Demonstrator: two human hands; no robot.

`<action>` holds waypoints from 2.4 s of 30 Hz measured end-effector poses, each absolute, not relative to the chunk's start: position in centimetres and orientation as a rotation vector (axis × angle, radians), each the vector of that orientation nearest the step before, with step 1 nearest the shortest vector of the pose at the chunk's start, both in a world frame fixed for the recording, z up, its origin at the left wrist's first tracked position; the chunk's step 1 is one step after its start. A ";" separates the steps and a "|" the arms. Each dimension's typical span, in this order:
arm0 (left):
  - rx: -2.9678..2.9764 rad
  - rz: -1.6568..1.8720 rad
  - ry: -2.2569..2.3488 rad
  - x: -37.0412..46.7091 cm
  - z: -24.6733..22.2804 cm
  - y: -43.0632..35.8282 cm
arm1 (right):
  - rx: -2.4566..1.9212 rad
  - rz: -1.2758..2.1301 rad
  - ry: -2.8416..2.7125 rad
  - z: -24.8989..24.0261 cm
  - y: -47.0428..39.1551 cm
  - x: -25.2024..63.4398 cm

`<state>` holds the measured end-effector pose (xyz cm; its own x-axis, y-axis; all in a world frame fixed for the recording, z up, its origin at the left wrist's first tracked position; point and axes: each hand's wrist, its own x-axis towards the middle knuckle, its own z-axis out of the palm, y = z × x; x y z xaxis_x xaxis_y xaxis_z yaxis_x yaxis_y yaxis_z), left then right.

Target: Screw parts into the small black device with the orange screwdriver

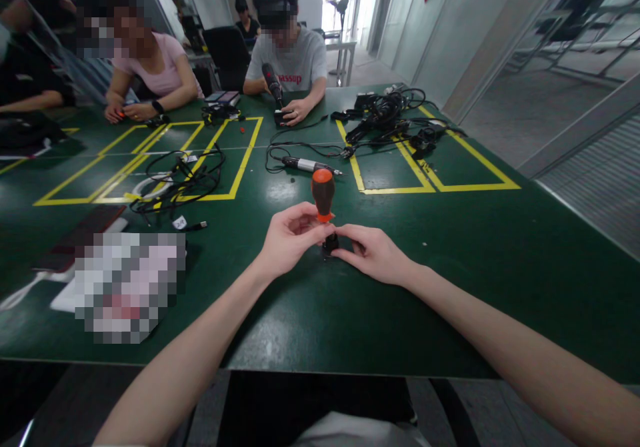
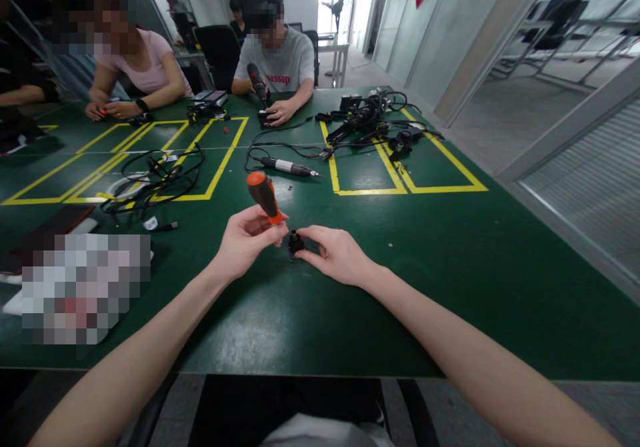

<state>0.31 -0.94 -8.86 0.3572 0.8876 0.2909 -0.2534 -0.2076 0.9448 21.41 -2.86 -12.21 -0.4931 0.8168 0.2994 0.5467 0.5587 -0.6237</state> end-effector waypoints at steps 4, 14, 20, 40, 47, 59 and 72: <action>1.467 1.163 0.616 0.0 -8.4 -1.0 | -1.094 0.614 -2.211 -12.3 -2.9 21.4; 1.396 1.132 0.627 0.2 -8.7 -0.8 | -1.081 0.594 -2.215 -12.3 -2.9 21.3; 1.378 1.125 0.614 0.3 -8.5 -0.8 | -1.087 0.617 -2.199 -12.4 -2.8 21.4; 1.416 1.144 0.581 0.2 -8.6 -0.8 | -1.083 0.609 -2.210 -12.2 -2.8 21.3; 1.382 1.127 0.617 0.2 -8.5 -0.7 | -1.078 0.634 -2.197 -12.4 -2.8 21.4; 1.379 1.138 0.586 0.1 -8.9 -0.7 | -1.090 0.623 -2.207 -12.3 -2.8 21.4; 1.318 1.190 0.666 0.4 -9.0 -0.6 | -1.073 0.629 -2.197 -12.5 -2.7 21.4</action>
